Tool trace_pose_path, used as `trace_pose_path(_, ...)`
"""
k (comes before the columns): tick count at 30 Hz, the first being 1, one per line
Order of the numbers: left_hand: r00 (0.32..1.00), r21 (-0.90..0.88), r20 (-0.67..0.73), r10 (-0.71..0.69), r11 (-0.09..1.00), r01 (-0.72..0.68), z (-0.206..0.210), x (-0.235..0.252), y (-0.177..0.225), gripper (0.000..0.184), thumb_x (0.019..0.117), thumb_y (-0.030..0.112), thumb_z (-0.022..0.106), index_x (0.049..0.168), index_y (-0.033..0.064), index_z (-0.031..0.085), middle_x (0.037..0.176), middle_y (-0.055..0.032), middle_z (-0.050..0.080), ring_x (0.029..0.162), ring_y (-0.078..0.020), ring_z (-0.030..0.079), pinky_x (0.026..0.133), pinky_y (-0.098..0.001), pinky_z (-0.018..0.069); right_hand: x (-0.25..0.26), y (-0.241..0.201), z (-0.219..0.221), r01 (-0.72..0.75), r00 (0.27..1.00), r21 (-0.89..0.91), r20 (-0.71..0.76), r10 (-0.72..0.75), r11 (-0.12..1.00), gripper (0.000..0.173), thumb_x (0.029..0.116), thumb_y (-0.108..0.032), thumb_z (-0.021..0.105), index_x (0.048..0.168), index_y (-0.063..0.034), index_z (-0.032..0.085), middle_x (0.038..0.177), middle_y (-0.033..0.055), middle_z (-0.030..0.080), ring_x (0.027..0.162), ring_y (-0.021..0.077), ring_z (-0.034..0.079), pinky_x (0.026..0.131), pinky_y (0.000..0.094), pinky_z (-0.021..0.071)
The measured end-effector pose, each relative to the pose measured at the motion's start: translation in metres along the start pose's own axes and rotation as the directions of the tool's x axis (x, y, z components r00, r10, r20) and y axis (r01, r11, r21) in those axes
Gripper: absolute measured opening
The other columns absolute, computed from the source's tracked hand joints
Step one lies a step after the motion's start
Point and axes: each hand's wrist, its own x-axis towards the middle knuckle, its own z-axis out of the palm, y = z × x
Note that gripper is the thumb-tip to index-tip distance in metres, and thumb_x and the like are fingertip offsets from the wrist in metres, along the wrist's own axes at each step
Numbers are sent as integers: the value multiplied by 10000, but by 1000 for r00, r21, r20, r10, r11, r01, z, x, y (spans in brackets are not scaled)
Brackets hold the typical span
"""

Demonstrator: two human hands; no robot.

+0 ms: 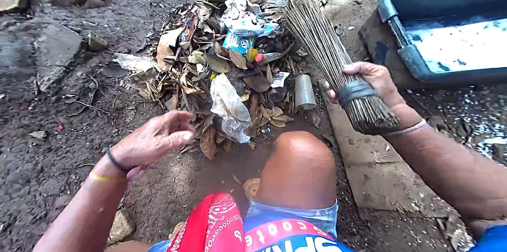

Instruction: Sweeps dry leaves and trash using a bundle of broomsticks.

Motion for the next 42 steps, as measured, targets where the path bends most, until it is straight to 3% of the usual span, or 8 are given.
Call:
trace_pose_path(7, 995, -441, 74, -64, 893, 90, 38, 110, 40, 692, 1089, 560, 217, 1408, -1, 466, 1124, -155, 721, 932, -266, 747, 777, -460, 623, -9, 16, 142, 54, 996, 388, -81, -25, 920, 207, 1036, -339, 434, 1038, -174, 560, 818, 9, 619, 701, 127, 629, 622, 316, 550)
trace_pose_path(12, 983, -598, 178, 48, 799, 69, 52, 115, 22, 582, 1113, 442, 135, 1036, 168, 642, 842, 62, 722, 787, -12, 689, 727, -216, 585, -47, 76, 205, -71, 996, 319, -26, 84, 945, 274, 1001, -408, 507, 1107, -175, 605, 940, 16, 635, 813, 136, 626, 669, 337, 524)
trace_pose_path(27, 948, -630, 312, 70, 762, 151, 60, 105, -44, 125, 875, 195, 635, 911, 97, 704, 759, -34, 742, 664, -89, 711, 618, -277, 609, -35, 147, 199, -317, 930, 226, 263, 255, 921, 276, 1029, -260, 464, 1202, -90, 596, 1113, 110, 648, 970, 217, 660, 820, 421, 563)
trace_pose_path(31, 968, -265, 239, -70, 955, 135, 52, 89, -34, 259, 793, 119, 652, 1046, 63, 661, 785, -23, 728, 657, -88, 695, 615, -274, 596, -45, 154, 187, -319, 876, -94, 350, 331, 943, 279, 1078, -212, 394, 1075, -7, 584, 838, 51, 622, 678, 122, 635, 675, 310, 567)
trace_pose_path(34, 980, 261, 96, -172, 955, 142, 38, 68, -34, 422, 831, 182, 744, 1203, 37, 607, 850, -110, 698, 723, -242, 690, 660, -480, 578, -63, 146, 180, 41, 744, -335, 639, 195, 941, 252, 987, -43, 423, 776, 8, 550, 591, -18, 459, 493, 48, 443, 512, 227, 415)
trace_pose_path(37, 938, 674, -61, -341, 679, 291, 31, 59, -46, 497, 881, 269, 746, 1228, -17, 536, 888, -230, 661, 832, -441, 674, 715, -677, 511, -70, 137, 173, 709, 375, -145, 906, -194, 691, 230, 920, -7, 500, 721, 31, 608, 665, 116, 582, 658, 221, 595, 595, 393, 433)
trace_pose_path(39, 915, 756, -125, -383, 560, 338, 28, 54, -45, 479, 889, 313, 731, 1196, -1, 541, 861, -221, 665, 833, -448, 680, 701, -672, 512, -68, 133, 173, 872, 179, 5, 927, -330, 489, 191, 915, -29, 534, 764, 21, 640, 716, 140, 633, 702, 270, 663, 590, 424, 488)
trace_pose_path(42, 924, 743, -96, -370, 592, 314, 35, 43, -30, 564, 932, 390, 709, 1261, -34, 537, 865, -248, 670, 846, -462, 687, 725, -675, 519, -67, 125, 176, 922, 87, 117, 866, -492, 370, 226, 952, -100, 535, 810, 32, 652, 730, 127, 616, 696, 238, 647, 581, 361, 487)
